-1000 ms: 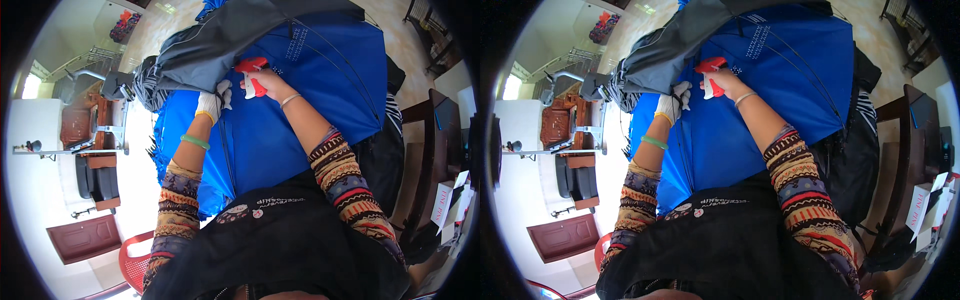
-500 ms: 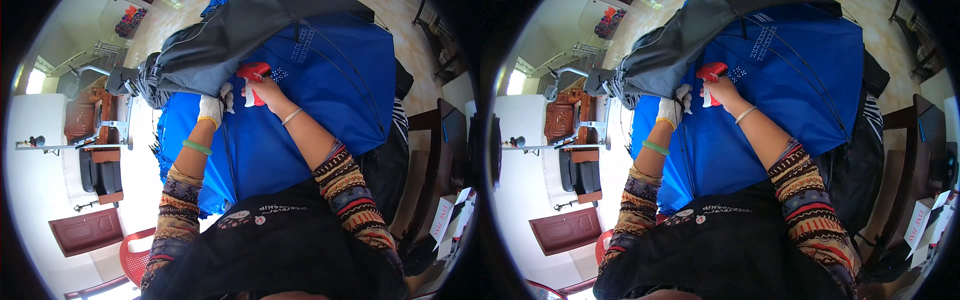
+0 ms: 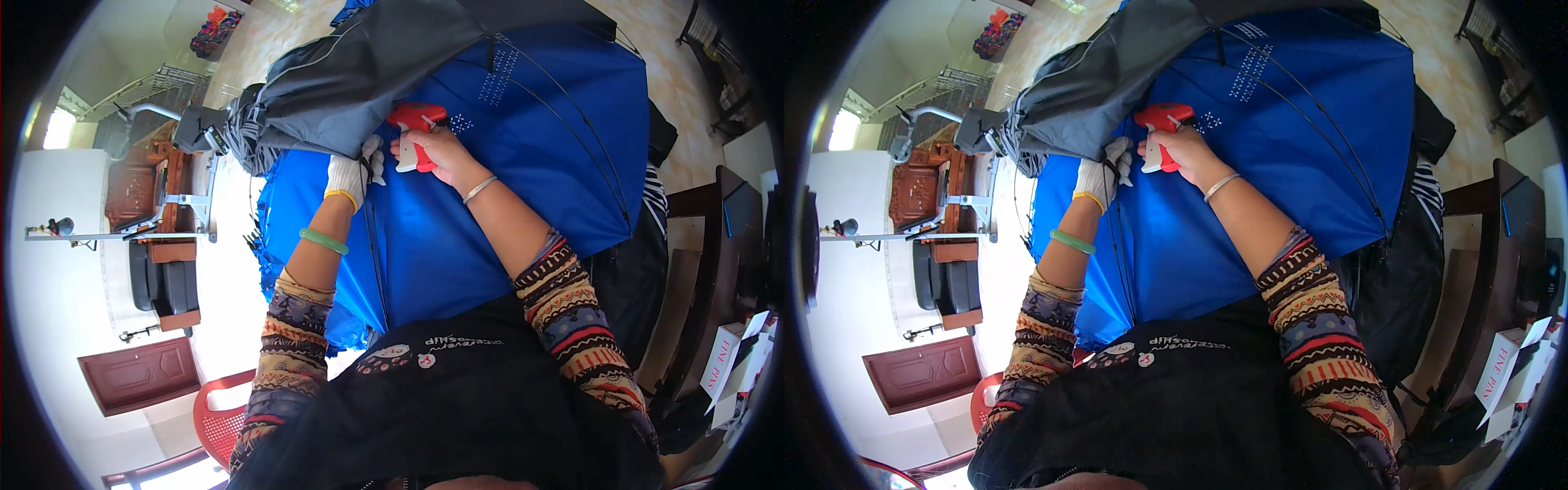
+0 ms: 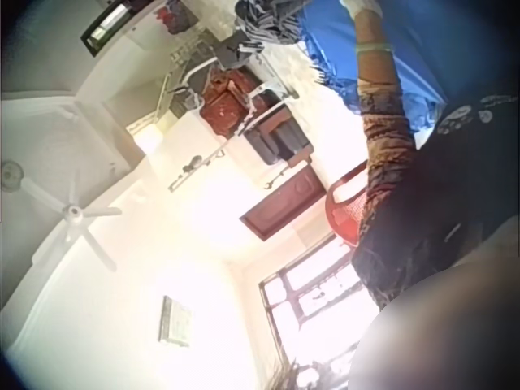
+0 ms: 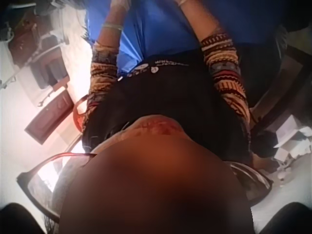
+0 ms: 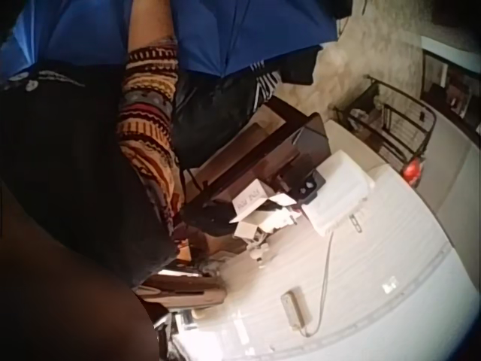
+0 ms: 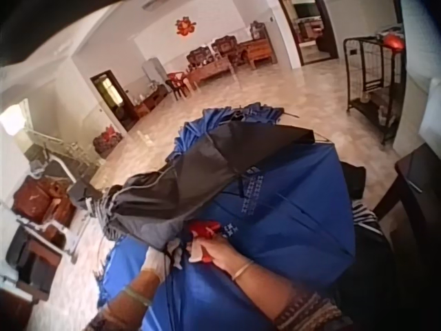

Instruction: Assembling umbrella components using a glue gun and folding the fabric.

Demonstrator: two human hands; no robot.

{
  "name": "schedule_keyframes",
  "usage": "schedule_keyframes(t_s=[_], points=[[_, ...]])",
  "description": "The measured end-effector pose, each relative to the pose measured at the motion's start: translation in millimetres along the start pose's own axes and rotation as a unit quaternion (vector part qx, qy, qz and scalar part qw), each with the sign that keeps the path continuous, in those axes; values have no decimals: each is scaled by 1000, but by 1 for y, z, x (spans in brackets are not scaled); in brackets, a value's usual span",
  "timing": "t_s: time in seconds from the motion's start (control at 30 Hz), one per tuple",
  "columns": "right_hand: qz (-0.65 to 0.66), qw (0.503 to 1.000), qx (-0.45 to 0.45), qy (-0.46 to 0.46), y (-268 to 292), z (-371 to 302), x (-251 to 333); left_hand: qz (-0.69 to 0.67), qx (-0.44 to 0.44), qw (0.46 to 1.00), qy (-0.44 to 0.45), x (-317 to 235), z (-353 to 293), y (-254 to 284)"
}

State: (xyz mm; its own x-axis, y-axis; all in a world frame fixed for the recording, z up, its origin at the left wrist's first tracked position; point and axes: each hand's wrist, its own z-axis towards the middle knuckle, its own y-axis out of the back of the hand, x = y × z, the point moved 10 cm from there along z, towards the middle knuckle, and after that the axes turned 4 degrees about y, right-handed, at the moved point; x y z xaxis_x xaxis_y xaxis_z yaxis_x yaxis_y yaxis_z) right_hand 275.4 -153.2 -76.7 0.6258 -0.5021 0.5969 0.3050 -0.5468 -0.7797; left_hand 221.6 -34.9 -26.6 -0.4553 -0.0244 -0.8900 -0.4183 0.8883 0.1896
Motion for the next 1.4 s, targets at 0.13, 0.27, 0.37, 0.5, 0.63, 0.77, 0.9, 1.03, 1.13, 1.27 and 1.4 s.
schedule_keyframes(t_s=[0.13, 0.27, 0.37, 0.5, 0.63, 0.77, 0.9, 1.03, 1.13, 1.27, 1.4], points=[[10, 1000, 9, -4, -1, 2, 1, -3, -8, 1000, 9, 1, 0, 0], [18, 1000, 12, 3, 1, 4, 1, -8, -11, 1000, 5, 2, 2, 1], [-75, 996, -33, 47, 9, 4, 2, -8, -7, 1000, 6, 4, 6, 2], [-125, 989, -55, 60, 12, 1, 6, -32, -6, 999, 8, 8, 8, 3], [-123, 990, -46, 59, 8, -3, 8, -3, -9, 1000, 25, 10, 8, 6], [-103, 993, -24, 44, 7, -5, 9, -34, -12, 999, 7, 7, 9, 6], [-46, 999, -7, 23, 3, -3, 7, -20, -3, 1000, 2, 4, 6, 4], [-11, 1000, 2, 6, -2, -4, 6, -30, 9, 999, -8, 3, 5, 1], [-14, 1000, 8, 4, -1, -2, 4, -6, 12, 1000, 19, 3, 2, -6], [-28, 999, 16, 9, 0, -1, 4, -22, 2, 1000, -6, -2, -4, -11], [-34, 999, 22, 7, 0, -2, 7, -24, 11, 1000, -11, -4, 0, -7]])
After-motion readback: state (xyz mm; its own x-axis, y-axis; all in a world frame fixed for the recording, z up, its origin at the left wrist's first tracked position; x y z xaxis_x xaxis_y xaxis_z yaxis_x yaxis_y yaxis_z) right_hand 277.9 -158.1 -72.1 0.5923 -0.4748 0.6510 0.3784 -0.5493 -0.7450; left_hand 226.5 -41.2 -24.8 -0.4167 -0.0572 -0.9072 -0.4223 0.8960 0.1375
